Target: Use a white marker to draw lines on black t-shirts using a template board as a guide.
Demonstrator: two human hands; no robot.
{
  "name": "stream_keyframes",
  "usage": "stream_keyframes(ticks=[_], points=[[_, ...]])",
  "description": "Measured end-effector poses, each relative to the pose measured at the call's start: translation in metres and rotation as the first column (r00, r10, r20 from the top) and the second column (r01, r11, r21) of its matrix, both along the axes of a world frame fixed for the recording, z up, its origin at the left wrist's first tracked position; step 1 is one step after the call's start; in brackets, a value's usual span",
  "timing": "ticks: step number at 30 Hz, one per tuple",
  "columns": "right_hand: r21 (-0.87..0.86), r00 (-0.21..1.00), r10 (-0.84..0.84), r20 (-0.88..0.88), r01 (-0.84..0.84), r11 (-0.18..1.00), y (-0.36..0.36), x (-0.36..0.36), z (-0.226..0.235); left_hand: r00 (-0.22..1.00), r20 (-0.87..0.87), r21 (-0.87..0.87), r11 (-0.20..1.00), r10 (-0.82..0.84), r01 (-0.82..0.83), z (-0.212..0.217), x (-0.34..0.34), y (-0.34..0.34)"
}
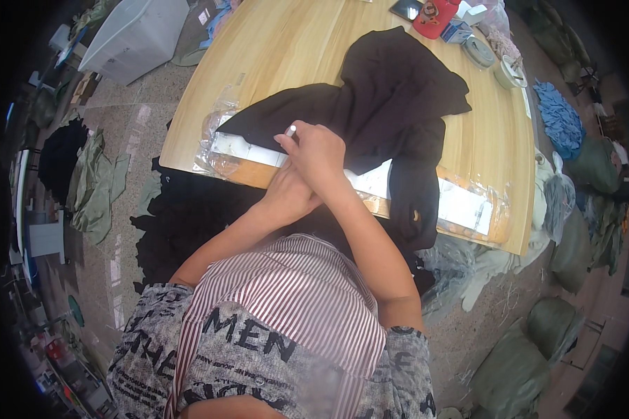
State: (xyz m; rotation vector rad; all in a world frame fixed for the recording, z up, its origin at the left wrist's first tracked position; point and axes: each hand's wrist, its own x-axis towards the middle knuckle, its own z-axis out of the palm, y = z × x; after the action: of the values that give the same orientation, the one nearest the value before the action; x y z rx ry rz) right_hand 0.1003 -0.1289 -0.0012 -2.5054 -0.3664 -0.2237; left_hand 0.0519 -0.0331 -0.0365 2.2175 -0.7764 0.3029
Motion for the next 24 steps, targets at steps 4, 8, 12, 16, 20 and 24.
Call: stream_keyframes(ticks=[4,8,12,16,20,24], points=[[0.869,0.967,-0.038,-0.25,0.242,0.432,-0.025,0.0,0.002,0.97,-0.24,0.317,0.947,0.037,0.042,0.03,0.028,-0.006],[0.902,0.934,-0.044,-0.354,0.354,0.246,-0.075,-0.034,-0.009,0.916,-0.36,0.478,0.878,0.177,0.018,0.052,0.073,-0.02],[0.857,0.927,-0.123,-0.355,0.375,0.354,-0.109,-0.041,-0.012,0.987,-0.124,0.583,0.813,0.101,-0.01,0.053,0.121,-0.021],[0.72,0.963,-0.232,-0.136,0.257,0.644,-0.131,-0.025,-0.01,0.833,0.216,-0.074,0.859,0.51,-0.507,0.107,0.194,0.067],[0.312,0.864,-0.211,0.458,0.066,0.948,-0.12,-0.012,0.003,0.446,0.222,-0.406,0.498,0.867,-0.767,0.118,0.188,0.275],[0.692,0.977,-0.17,0.126,0.036,0.721,-0.107,-0.033,0.001,-0.107,0.022,-0.236,-0.099,0.994,-0.967,-0.016,0.024,0.418]])
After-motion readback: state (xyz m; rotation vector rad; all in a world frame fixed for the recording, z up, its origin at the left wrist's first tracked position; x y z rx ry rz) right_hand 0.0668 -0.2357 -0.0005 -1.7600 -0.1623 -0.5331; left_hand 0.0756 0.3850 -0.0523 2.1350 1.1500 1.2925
